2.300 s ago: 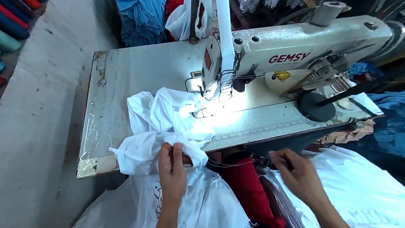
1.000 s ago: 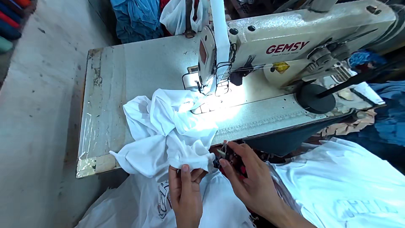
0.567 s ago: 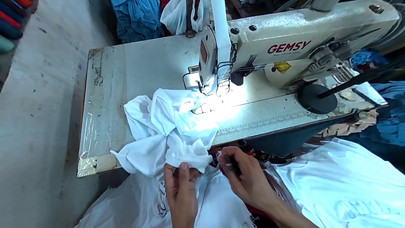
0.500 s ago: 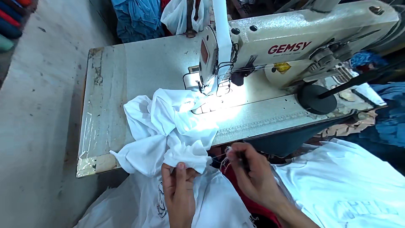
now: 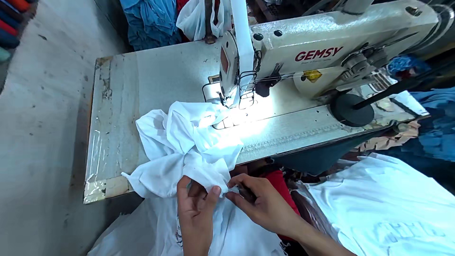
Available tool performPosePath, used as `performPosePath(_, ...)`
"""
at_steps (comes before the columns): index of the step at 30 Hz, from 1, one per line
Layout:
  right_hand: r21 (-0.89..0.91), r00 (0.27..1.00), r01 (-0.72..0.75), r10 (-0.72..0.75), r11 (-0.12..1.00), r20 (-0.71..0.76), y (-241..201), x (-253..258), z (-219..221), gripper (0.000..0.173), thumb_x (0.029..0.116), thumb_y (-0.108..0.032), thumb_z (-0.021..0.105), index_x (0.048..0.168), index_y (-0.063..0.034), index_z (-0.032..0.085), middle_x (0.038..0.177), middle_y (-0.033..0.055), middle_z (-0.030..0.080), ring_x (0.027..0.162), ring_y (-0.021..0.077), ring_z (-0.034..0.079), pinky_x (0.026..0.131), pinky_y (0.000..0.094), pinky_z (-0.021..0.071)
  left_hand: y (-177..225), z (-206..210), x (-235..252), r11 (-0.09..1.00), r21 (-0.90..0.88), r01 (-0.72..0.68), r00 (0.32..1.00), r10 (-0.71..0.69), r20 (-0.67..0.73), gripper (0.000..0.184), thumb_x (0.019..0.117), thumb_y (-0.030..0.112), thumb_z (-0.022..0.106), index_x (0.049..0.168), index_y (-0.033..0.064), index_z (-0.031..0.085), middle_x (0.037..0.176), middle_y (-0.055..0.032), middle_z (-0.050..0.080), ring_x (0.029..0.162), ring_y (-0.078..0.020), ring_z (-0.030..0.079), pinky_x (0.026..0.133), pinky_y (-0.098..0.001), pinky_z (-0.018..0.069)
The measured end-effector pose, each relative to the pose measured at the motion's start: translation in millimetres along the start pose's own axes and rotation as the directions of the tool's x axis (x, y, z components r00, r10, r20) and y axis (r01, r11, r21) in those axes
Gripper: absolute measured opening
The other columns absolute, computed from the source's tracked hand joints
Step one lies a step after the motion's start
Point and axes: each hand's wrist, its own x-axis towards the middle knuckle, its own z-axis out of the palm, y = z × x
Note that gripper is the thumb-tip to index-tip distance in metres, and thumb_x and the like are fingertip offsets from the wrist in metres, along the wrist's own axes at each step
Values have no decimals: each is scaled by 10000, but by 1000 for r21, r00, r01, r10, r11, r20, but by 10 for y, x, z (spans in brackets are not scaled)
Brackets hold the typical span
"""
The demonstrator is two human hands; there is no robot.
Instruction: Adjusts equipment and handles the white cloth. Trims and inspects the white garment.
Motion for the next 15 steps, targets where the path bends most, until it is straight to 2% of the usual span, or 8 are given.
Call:
performPosePath(5,10,999,35,-34,999,-32,10,9,-4,159,1002,-217,661,1021,-62,693,740,-32,599,598,-32,468,532,113,384,-23,-35,-8,1000,18,0,1000,-1,17,558,926,-22,675,1395,37,378,1199,-68,694,1058,-170,711,917,-332,606)
performPosePath(10,51,994,58,-53,997,-92,3,-18,-144,154,1020,-210,647,1019,-62,688,788,-33,623,634,-31,509,557,116,424,-29,-88,8,999,40,6,1000,-5,-20,553,941,-10,646,1414,31,362,1232,-87,670,1060,-181,708,880,-339,620)
performPosePath(12,71,989,84,-74,994,-131,-18,-16,-232,148,1029,-197,630,1024,-56,676,868,-14,635,708,-13,555,609,130,470,-12,-117,17,999,39,5,1000,-4,-22,559,935,-12,650,1416,25,367,1230,-90,671,1058,-186,709,880,-341,621)
performPosePath(14,176,986,110,-85,978,-146,-51,-15,-320,135,1042,-181,608,1045,-57,660,1050,23,647,822,16,604,661,149,520,0,-140,26,999,42,6,1000,-5,-26,555,937,-2,660,1411,26,373,1239,-90,671,1063,-190,709,880,-340,623)
performPosePath(15,286,987,125,-89,950,-135,-55,-18,-354,127,1056,-174,580,1074,-63,640,1164,41,657,874,25,629,684,157,535,6,-148,34,999,47,8,1000,-7,-29,561,936,4,666,1412,29,369,1244,-86,670,1066,-186,710,874,-338,625)
